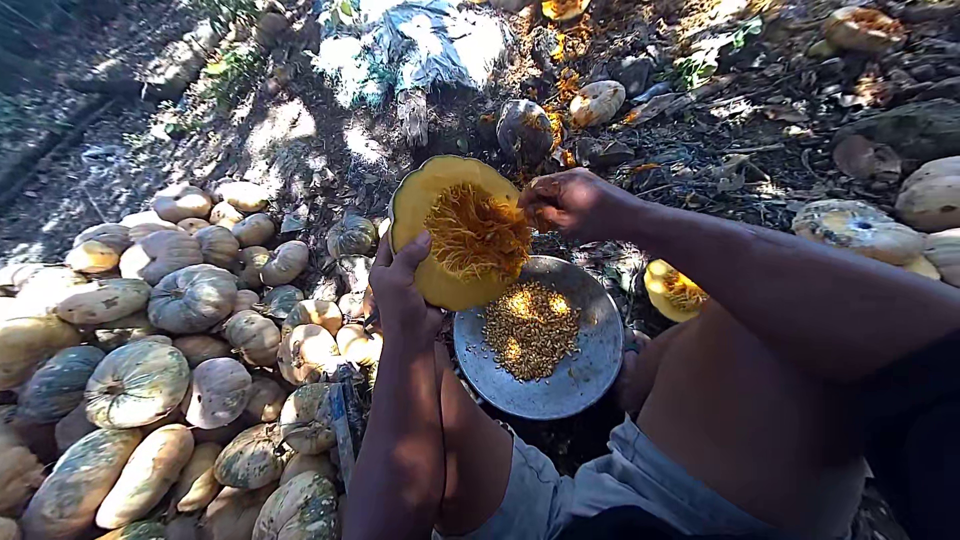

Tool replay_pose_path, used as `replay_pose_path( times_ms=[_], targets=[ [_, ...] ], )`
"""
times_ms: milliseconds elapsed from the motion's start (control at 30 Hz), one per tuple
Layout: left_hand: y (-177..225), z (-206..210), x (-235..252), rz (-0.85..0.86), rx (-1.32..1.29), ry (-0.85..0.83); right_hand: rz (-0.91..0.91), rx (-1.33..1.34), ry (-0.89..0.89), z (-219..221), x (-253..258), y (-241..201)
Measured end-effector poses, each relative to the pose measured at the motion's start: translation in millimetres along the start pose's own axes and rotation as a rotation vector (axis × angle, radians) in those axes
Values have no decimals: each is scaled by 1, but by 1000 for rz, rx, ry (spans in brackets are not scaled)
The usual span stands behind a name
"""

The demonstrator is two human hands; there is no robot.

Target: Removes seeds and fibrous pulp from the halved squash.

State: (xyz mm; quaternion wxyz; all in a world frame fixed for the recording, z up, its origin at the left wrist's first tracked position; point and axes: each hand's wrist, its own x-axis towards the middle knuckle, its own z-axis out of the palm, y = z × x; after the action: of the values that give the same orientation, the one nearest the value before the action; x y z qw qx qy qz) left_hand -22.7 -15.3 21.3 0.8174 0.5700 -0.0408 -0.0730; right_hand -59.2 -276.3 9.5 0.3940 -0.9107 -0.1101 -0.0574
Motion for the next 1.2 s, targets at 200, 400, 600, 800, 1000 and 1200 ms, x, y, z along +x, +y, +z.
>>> replay_pose_path(
  times_ms=[200, 400, 600, 800, 1000, 1200],
  targets=[
    [-2, 2, -1, -16, 42, -21, 146, 492, -38, -6, -1, -10],
    [1, -4, 1, -12, 38, 18, 222, 721, -157, -14, -5, -8],
    [3, -11, 4, 6, 28, 41, 218, 776, -159, -17, -9, -3],
    [3, -10, 2, 9, -18, 54, 263, 904, -158, -18, -12, 4],
    [4, -6, 0, 39, -74, 28, 338, 920, -169, -16, -12, 0],
    [6, -7, 2, 100, -130, 27, 227, 413, -294, -20, -13, 2]
  ],
)
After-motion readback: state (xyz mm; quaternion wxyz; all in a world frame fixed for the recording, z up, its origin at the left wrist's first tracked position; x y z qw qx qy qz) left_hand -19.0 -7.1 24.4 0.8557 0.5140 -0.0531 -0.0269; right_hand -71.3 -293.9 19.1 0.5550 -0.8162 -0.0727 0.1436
